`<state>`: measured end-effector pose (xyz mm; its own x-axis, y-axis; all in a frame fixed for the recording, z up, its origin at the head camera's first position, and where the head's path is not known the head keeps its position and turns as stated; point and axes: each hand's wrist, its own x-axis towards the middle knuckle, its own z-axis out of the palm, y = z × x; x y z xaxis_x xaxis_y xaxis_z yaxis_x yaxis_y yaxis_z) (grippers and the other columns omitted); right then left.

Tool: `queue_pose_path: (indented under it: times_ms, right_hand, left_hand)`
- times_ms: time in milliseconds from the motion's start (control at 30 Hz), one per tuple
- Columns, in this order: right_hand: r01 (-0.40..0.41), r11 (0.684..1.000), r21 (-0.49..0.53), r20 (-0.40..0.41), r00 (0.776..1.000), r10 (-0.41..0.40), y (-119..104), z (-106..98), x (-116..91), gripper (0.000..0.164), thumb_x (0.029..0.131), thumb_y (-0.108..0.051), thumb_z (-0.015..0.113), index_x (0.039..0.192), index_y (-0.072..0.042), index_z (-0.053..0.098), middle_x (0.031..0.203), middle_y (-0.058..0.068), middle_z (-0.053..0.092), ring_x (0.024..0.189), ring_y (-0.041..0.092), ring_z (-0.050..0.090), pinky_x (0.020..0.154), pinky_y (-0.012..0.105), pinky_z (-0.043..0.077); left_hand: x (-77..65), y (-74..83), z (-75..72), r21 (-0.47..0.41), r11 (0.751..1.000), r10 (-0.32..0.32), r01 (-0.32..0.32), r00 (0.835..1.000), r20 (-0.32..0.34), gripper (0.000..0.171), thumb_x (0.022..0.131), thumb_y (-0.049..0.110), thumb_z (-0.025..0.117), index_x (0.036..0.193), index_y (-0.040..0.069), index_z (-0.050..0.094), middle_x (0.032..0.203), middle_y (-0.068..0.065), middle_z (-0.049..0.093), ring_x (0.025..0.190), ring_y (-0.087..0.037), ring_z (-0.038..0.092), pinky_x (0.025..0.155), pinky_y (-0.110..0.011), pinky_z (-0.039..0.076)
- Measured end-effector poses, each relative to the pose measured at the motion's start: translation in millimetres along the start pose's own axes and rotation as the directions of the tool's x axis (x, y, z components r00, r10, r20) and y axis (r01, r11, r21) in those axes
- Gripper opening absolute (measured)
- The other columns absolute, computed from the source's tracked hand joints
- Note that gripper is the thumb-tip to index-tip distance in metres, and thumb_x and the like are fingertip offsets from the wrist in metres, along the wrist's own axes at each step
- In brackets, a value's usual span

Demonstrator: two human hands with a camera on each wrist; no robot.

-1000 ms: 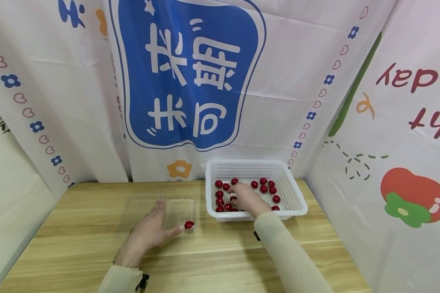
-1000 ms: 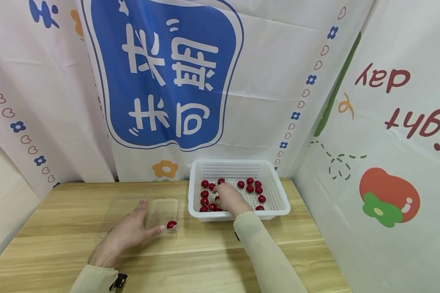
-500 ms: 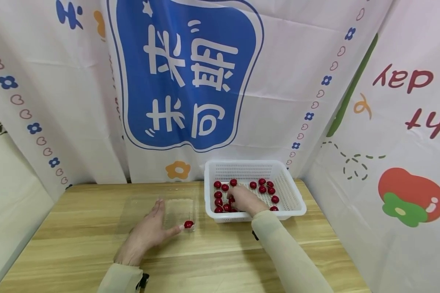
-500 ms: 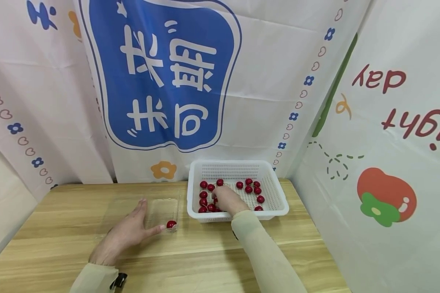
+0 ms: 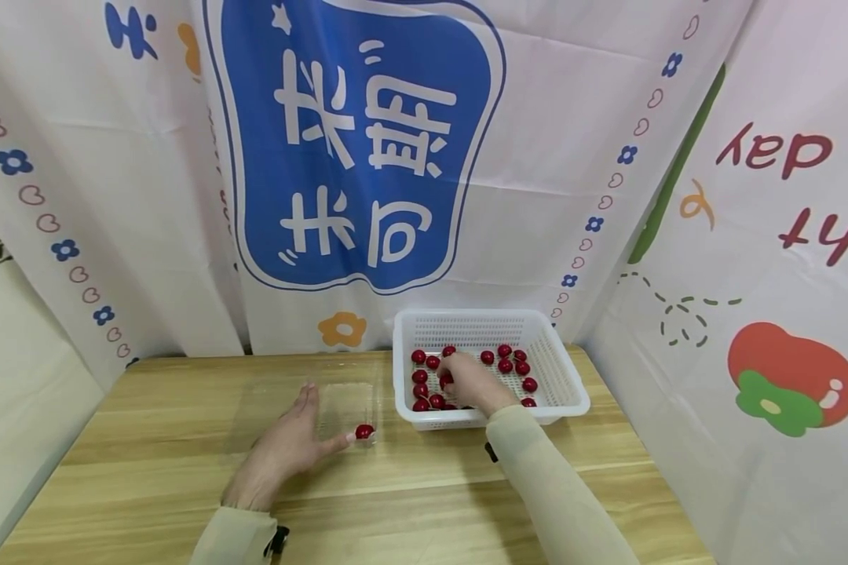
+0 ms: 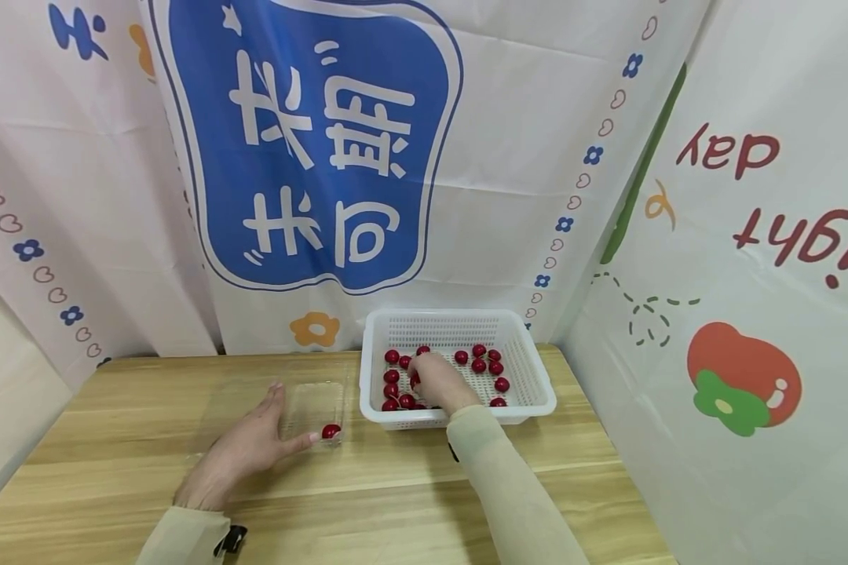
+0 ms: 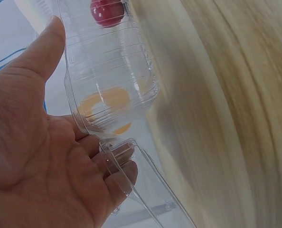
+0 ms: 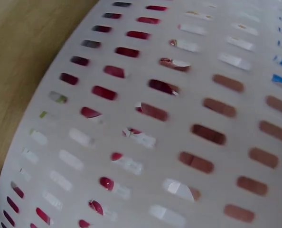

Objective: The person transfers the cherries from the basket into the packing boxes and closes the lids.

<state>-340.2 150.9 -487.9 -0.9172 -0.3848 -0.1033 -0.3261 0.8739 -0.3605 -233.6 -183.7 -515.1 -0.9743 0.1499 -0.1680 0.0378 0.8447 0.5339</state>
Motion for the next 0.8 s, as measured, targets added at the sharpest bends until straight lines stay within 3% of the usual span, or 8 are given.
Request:
queue_pose_path:
  times_ms: [433,800]
  right_hand:
    - [0.014,1.0,0.027,-0.064,0.998,-0.012,-13,-8,-1,0.033,0.107,-0.003,0.084,0.139,-0.006,0.082,0.142,0.012,0.083,0.137,0.034,0.078,0.121,0.051,0.065]
    - [0.102,0.995,0.021,-0.146,0.984,-0.098,-27,-10,-6,0.031,0.105,-0.003,0.086,0.136,-0.005,0.083,0.141,0.014,0.081,0.134,0.035,0.078,0.119,0.051,0.066]
  left_hand:
    - [0.1,-1.1,0.3,0.006,1.0,0.008,-0.008,1.0,-0.006,0.138,0.105,0.071,0.079,0.181,-0.015,0.003,0.19,-0.04,0.002,0.169,-0.07,0.029,0.136,-0.081,0.037]
    - [-0.3,-1.2,-0.4,-0.003,1.0,0.002,-0.002,1.0,0.0,0.139,0.105,0.072,0.078,0.181,-0.015,0.001,0.19,-0.039,0.0,0.17,-0.069,0.028,0.136,-0.081,0.036]
